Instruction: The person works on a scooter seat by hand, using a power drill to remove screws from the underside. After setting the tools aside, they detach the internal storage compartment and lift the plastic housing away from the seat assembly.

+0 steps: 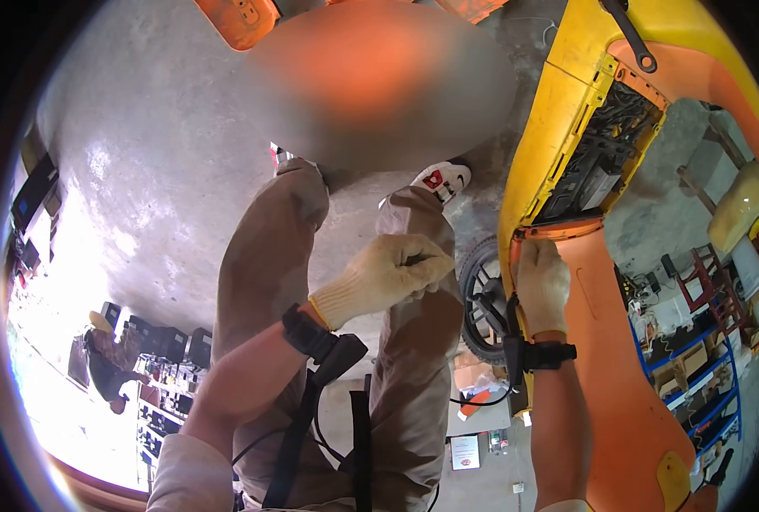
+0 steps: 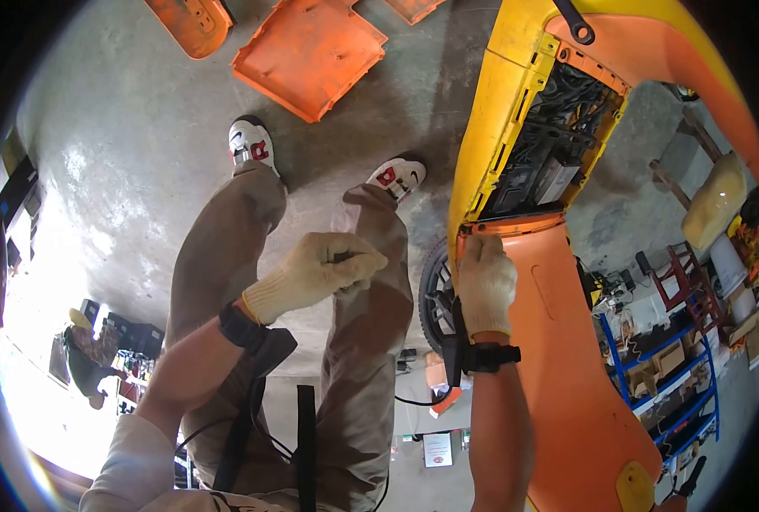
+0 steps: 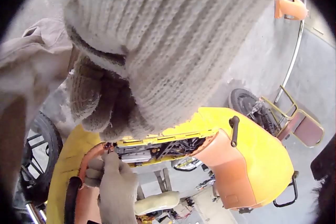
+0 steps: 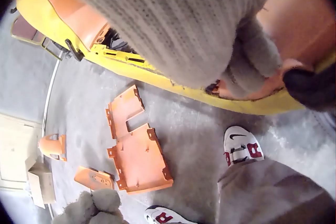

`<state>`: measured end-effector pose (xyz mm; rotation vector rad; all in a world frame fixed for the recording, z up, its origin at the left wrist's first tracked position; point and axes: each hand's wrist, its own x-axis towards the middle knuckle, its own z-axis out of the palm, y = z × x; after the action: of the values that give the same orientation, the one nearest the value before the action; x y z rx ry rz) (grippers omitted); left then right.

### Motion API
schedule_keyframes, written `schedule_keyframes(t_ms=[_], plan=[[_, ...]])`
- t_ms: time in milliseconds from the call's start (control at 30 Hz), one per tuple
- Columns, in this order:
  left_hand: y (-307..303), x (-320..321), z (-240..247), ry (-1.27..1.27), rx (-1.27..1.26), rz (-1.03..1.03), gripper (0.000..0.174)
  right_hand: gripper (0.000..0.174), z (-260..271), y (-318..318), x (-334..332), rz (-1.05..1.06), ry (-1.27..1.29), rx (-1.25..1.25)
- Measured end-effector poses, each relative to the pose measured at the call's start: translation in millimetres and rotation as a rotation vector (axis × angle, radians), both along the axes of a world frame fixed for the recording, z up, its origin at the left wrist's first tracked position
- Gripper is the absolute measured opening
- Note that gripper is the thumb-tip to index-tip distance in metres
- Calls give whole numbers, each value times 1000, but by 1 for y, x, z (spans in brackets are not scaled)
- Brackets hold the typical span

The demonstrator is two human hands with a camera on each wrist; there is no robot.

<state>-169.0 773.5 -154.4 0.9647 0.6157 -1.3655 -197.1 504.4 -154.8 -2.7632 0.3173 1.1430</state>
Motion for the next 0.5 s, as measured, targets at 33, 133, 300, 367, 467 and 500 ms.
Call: schedule_keyframes(t_ms=[33,133,300,367,467,500], plan=[[0,1,0,1,7,-22,24,24,1,5,5,2,-1,-1],[2,2,-1,-3,-3,-26,24,26,2,22,22,-86,112,-112],[1,1,0,-32,-13,-11,23,26,-4,19,24,46,246,-230],[2,9,3,-38,15,-51,24,25,-7,22,22,4,239,-235],[1,9,4,-33,15,-10,25,24,-28,-8,-2,168,174,-105],[3,9,4,-35,21,-9,25,23,-40,-25,-13,372,110,29]])
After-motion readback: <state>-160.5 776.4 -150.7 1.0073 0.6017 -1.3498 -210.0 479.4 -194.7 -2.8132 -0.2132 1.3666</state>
